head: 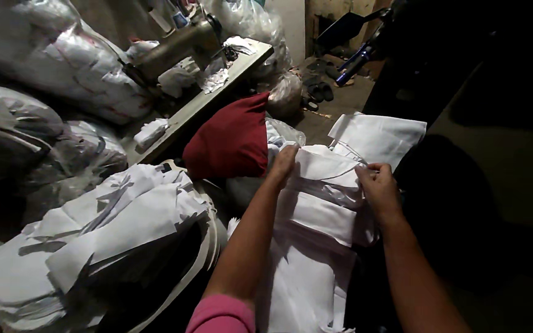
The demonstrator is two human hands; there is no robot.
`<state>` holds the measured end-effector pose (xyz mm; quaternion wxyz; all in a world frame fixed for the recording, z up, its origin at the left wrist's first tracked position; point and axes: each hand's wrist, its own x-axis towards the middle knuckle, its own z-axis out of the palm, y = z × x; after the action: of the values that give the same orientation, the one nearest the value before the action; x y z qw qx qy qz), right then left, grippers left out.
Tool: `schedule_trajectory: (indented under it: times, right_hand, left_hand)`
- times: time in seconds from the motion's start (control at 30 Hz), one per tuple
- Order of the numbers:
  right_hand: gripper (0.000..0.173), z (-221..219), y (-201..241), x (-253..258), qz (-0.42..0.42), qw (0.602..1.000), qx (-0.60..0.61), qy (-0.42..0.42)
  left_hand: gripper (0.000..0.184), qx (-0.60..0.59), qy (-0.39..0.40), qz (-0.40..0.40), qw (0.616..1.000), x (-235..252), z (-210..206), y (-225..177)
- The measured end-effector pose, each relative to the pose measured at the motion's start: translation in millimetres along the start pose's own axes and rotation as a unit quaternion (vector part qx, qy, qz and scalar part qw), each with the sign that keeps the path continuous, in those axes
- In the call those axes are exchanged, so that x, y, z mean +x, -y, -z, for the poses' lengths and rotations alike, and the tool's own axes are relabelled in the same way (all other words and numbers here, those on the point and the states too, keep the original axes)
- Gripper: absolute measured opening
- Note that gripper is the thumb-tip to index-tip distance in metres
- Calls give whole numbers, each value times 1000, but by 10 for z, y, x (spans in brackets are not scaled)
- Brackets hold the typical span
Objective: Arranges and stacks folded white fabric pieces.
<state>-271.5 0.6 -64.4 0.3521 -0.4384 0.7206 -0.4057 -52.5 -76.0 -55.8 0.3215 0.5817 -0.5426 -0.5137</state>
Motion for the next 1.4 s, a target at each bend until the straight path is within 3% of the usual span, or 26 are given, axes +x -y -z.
schedule_trajectory:
  times: [0.13,0.33,0.43,0.6,0.7,0.83,1.17,1.27,1.4]
  right_hand:
    - [51,-32,-16,16,23,999,-37,0]
    - [49,-11,-159,31,2,996,85,3]
    - [47,35,-206,37,-5,992,125,13]
    - [41,67,-246,14,-21,983,180,29]
    - [32,84,-176,-1,-27,985,165,48]
    - [27,202,-122,-40,-14,988,149,47]
    - [28,633,-580,-210,-85,939,332,4]
    - [25,640,-673,-274,-102,933,345,4]
    - [27,658,-833,-322,-106,935,337,23]
  left_hand:
    - [27,23,-8,-36,999,151,18,0]
    - [23,88,-4,-137,987,156,5,-292]
    - [28,169,15,-103,980,154,22,-359]
    - [30,245,-27,-13,969,221,171,-128]
    - [28,219,-15,4,976,229,183,59]
    - [27,205,-35,-40,977,108,167,34]
    - [29,139,-53,1,989,214,335,293]
    - [33,91,-27,35,995,372,247,429]
    - [48,109,40,48,992,427,99,313]
